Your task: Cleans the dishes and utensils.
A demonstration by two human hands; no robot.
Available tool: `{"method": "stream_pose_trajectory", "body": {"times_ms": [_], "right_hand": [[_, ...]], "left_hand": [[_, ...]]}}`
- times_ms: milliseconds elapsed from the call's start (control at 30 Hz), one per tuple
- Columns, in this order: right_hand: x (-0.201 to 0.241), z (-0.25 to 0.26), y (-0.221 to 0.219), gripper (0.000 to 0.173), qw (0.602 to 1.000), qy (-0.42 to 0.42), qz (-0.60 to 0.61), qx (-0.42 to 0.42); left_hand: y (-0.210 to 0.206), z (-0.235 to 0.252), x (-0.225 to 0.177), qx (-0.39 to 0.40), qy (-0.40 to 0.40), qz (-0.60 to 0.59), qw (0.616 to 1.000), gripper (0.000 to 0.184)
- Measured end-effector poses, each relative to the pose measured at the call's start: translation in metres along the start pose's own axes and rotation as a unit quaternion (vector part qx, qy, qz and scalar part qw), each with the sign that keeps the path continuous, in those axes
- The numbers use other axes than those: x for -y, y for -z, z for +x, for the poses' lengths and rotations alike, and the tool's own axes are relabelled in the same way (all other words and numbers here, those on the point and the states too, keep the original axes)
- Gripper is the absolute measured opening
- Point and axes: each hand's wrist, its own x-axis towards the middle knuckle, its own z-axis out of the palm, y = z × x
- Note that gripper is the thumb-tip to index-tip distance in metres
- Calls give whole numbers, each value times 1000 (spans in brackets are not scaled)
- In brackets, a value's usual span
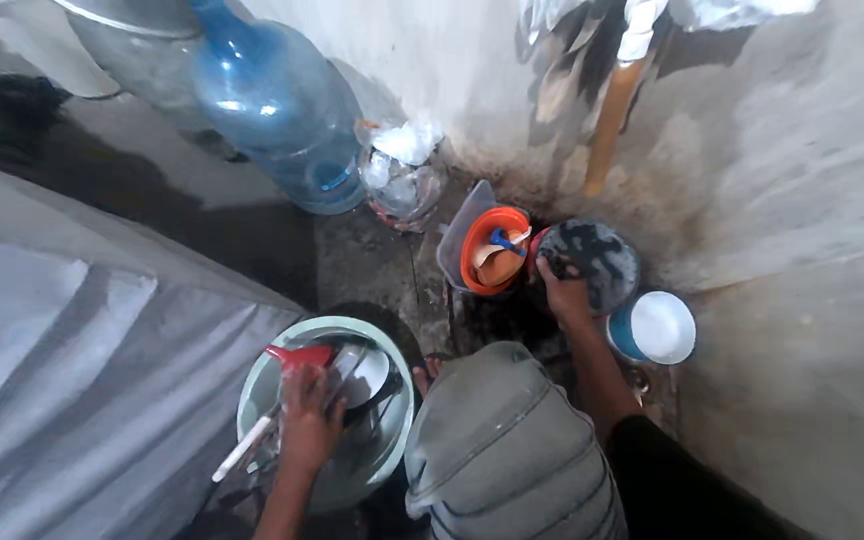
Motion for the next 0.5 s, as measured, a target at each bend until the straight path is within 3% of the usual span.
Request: {"method": "stream_pose_trajectory", "body": {"times_ms": [133,267,500], "right_hand": [[6,39,-19,48,985,80,-153,21],[15,49,-42,42,959,41,-277,42],[11,45,-51,36,956,17,-291,16]], "left_hand": [[-13,-4,-2,-32,-10,-20,999,56],[-17,-11,-1,-54,-14,-22,998,53],[-14,-4,-4,-92,-1,-31,995,49]]}}
